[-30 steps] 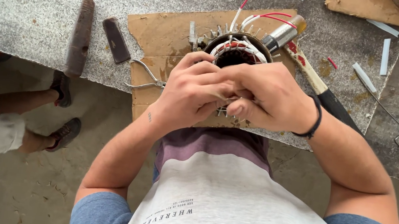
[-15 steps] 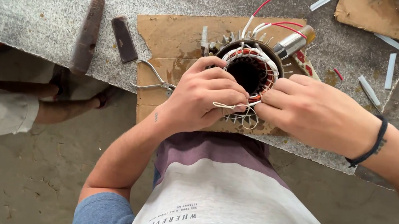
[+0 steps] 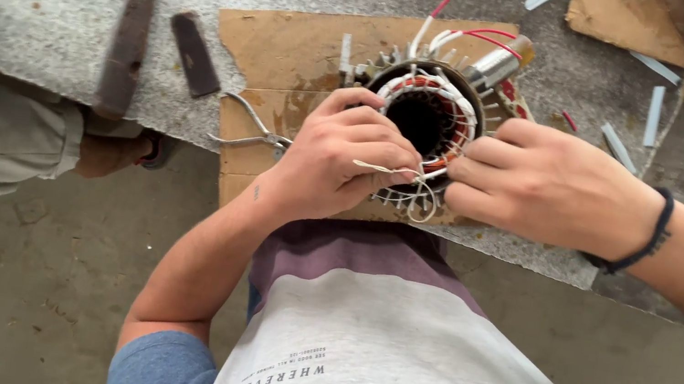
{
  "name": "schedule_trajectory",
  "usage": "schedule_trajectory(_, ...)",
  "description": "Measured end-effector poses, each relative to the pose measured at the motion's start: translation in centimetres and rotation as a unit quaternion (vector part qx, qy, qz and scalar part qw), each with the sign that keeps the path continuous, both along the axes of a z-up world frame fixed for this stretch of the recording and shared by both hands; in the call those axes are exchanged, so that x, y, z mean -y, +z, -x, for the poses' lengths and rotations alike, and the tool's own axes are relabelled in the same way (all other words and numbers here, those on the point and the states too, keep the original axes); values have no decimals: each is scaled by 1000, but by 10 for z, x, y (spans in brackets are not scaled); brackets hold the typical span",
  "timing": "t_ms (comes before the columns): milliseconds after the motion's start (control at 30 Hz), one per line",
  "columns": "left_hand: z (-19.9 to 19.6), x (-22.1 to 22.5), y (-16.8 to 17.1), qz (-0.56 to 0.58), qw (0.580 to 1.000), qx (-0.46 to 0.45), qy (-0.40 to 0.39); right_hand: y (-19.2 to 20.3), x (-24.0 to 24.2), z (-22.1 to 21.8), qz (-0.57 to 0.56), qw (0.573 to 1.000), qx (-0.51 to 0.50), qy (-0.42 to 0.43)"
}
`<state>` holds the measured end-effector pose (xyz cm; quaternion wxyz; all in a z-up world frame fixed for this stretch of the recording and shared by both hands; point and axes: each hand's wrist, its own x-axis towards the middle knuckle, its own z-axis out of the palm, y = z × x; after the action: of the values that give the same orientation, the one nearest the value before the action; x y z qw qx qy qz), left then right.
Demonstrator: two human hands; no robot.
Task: Securing the copper windings of an electric motor stator using cord
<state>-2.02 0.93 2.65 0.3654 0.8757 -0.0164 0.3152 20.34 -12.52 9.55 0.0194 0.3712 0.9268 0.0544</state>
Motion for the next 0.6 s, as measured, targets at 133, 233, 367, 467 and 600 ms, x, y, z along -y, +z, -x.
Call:
schedule_trajectory(133,-1,-1,-2,25,1000,-8,0,-2,-4,-7,14,1000,1,2)
schedule_trajectory(233,0,0,-3,39,999,-10,6,-1,-10,-4,2,998,-67,21)
schedule_trajectory(367,-5,1,-3,44,999,-6,11,-3,-13,3,-42,994,-91,47)
schedule_trajectory(467,-7,2,-4,74,997,-18,16,-5,-18,11,-44,988,-135,61)
schedule_trajectory(600,-8,4,-10,111,993,-19,42,-12,-23,13,-29,980,-181,82)
